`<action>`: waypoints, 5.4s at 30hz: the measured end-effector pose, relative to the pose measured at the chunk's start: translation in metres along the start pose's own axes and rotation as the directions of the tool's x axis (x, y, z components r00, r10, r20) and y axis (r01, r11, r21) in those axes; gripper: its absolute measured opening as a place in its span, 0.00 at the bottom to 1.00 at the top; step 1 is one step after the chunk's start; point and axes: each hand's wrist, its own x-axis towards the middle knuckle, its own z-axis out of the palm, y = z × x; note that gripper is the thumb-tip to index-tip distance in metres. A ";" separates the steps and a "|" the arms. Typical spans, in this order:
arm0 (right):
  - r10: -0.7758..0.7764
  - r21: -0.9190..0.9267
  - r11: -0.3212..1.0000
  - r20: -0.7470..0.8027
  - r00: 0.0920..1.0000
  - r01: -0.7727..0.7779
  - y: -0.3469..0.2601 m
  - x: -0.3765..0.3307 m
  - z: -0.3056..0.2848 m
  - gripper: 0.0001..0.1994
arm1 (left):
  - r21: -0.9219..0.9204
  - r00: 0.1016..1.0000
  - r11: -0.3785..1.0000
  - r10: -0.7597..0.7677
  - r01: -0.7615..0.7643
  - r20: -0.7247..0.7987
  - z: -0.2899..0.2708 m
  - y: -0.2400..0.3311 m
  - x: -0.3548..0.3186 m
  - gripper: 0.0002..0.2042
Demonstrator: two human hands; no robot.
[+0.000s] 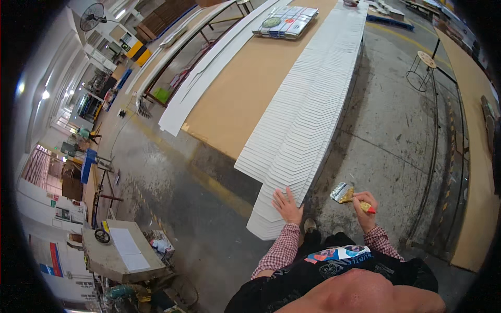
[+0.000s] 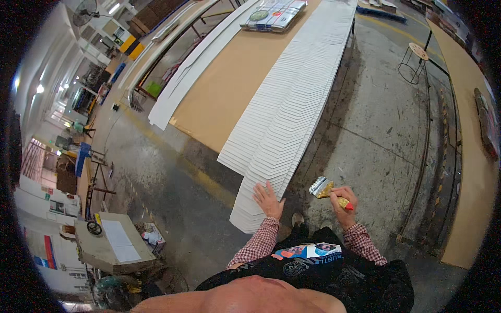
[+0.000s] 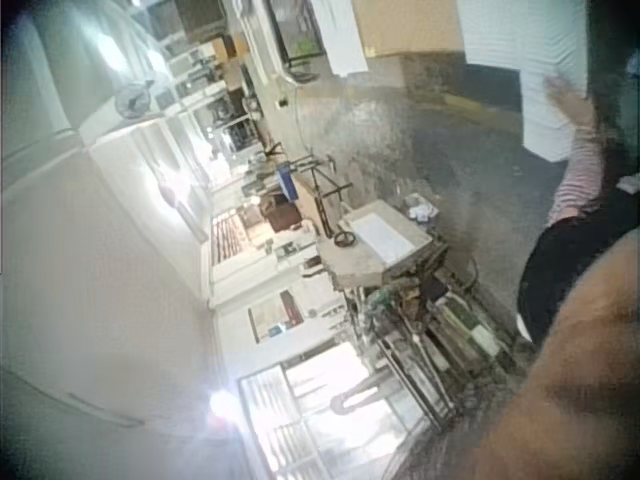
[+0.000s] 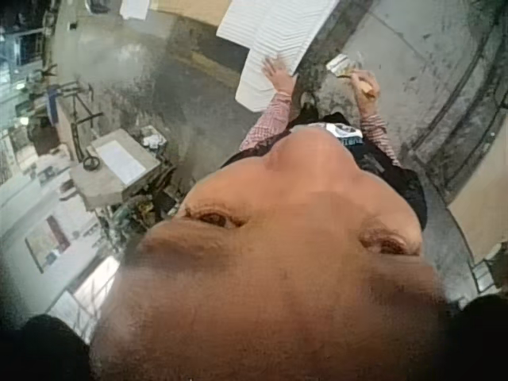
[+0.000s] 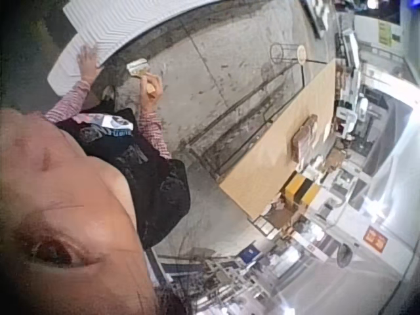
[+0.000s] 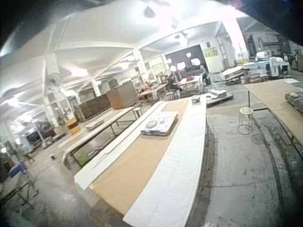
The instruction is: Apply glue or adhesive with a brush to a stack of paper sheets to bind them together.
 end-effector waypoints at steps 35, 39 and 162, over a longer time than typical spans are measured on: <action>-0.075 0.150 0.988 0.241 0.968 0.039 0.044 -0.014 0.003 0.02 | 0.271 1.000 0.962 -0.004 0.005 -0.004 0.016 -0.019 0.021 0.35; -0.116 0.151 0.984 0.143 0.983 0.094 0.047 -0.013 0.030 0.01 | 0.220 0.999 0.975 0.039 -0.038 -0.001 0.022 -0.022 0.044 0.39; -0.127 0.099 0.991 0.543 0.830 0.087 0.014 0.030 0.034 0.04 | 0.000 0.964 0.974 0.224 -0.226 0.140 -0.076 0.034 0.032 0.38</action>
